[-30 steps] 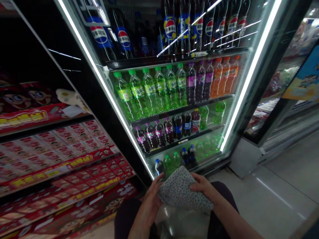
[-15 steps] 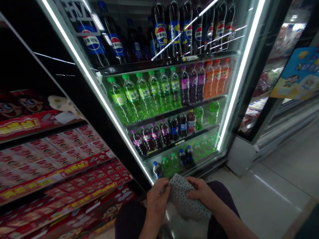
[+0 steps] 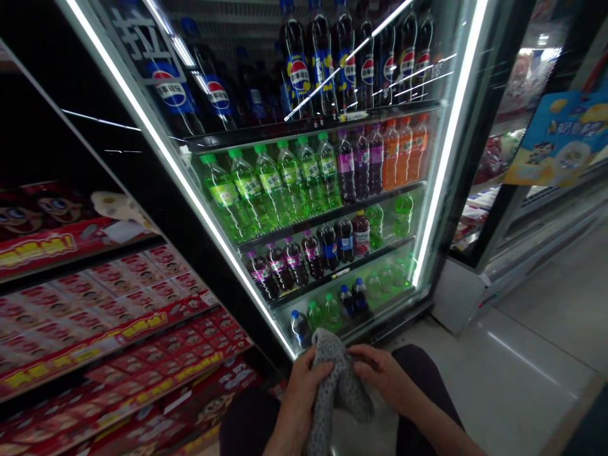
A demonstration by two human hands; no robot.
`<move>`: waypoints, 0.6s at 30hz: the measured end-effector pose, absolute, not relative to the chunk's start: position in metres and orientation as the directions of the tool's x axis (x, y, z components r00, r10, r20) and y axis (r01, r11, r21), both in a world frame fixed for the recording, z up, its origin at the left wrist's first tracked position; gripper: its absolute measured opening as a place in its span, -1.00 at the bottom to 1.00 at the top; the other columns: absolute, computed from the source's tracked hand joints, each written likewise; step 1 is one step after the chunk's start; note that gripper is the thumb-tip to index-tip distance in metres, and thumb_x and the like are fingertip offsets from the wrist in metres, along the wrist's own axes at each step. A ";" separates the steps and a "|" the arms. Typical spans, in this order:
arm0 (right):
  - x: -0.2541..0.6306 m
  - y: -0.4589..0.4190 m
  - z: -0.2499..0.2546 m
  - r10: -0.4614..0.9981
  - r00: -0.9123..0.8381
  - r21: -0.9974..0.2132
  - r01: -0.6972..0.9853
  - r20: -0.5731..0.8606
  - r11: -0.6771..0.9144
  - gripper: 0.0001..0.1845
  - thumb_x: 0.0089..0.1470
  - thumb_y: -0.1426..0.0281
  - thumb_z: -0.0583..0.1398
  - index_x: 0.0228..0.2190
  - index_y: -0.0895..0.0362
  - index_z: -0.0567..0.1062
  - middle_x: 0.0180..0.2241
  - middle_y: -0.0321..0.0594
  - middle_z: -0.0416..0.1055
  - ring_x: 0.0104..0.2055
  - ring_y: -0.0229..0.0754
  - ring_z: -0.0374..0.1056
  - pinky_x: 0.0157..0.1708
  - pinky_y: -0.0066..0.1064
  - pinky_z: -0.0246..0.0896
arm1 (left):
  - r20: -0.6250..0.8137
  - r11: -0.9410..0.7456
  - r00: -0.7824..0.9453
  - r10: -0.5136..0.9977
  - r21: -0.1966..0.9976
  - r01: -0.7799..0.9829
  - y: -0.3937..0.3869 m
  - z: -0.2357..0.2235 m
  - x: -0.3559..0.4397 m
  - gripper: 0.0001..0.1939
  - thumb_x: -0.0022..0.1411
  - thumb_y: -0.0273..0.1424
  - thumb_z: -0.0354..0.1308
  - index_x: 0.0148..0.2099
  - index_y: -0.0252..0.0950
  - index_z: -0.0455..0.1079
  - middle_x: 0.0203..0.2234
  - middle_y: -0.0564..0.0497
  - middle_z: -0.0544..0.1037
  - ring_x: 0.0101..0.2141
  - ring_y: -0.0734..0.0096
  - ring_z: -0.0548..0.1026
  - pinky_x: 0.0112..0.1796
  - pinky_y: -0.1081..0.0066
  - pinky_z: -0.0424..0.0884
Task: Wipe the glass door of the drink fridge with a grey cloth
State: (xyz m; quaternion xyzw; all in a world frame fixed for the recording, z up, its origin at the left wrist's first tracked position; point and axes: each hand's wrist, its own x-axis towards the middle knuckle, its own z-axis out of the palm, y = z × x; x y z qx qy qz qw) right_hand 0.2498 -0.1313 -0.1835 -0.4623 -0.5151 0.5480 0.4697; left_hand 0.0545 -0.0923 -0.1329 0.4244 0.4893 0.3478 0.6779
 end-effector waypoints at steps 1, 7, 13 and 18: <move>0.251 -0.132 -0.189 0.995 -0.083 -0.996 -0.068 -0.060 -0.066 -0.49 0.10 -0.01 0.24 -0.08 0.09 0.59 -0.17 -0.11 0.56 -0.13 -0.01 0.45 -0.10 -0.18 0.33 | -0.328 0.355 0.291 0.899 0.934 -0.043 -0.092 -0.131 0.053 -0.48 -0.04 -0.30 0.32 0.02 -0.30 0.54 -0.21 -0.10 0.69 -0.15 0.05 0.59 -0.13 0.21 0.47; 0.245 -0.139 -0.192 0.981 -0.064 -0.837 -0.512 -0.185 -0.191 -0.30 0.09 -0.06 0.27 0.14 0.05 0.41 0.12 -0.03 0.44 0.10 0.01 0.41 0.11 -0.11 0.28 | -0.064 -0.169 0.448 0.892 0.871 0.461 -0.112 -0.131 0.062 -0.73 0.09 -0.48 0.14 -0.19 -0.16 0.59 0.36 -0.04 0.29 0.24 -0.15 0.39 0.21 -0.01 0.30; 0.226 -0.131 -0.183 0.973 -0.001 -0.622 -0.769 -0.231 -0.149 -0.35 -0.05 0.24 0.41 0.09 0.07 0.45 0.02 -0.12 0.52 0.09 -0.03 0.42 0.15 -0.20 0.27 | -0.169 -0.331 0.590 0.789 0.692 0.641 -0.141 -0.154 0.085 -0.61 0.18 -0.48 0.05 0.00 -0.13 0.56 0.40 -0.08 0.12 0.03 -0.34 0.55 0.01 -0.26 0.44; 0.227 -0.131 -0.184 0.950 -0.016 -0.498 -0.849 -0.311 -0.177 -0.51 -0.03 0.28 0.39 -0.03 0.06 0.54 -0.14 -0.16 0.60 -0.07 -0.03 0.51 0.05 -0.13 0.35 | -0.112 -0.295 0.576 0.810 0.771 0.564 -0.143 -0.155 0.067 -0.68 0.26 -0.12 0.11 -0.12 -0.10 0.60 0.33 -0.11 0.31 0.16 -0.16 0.48 0.17 -0.06 0.37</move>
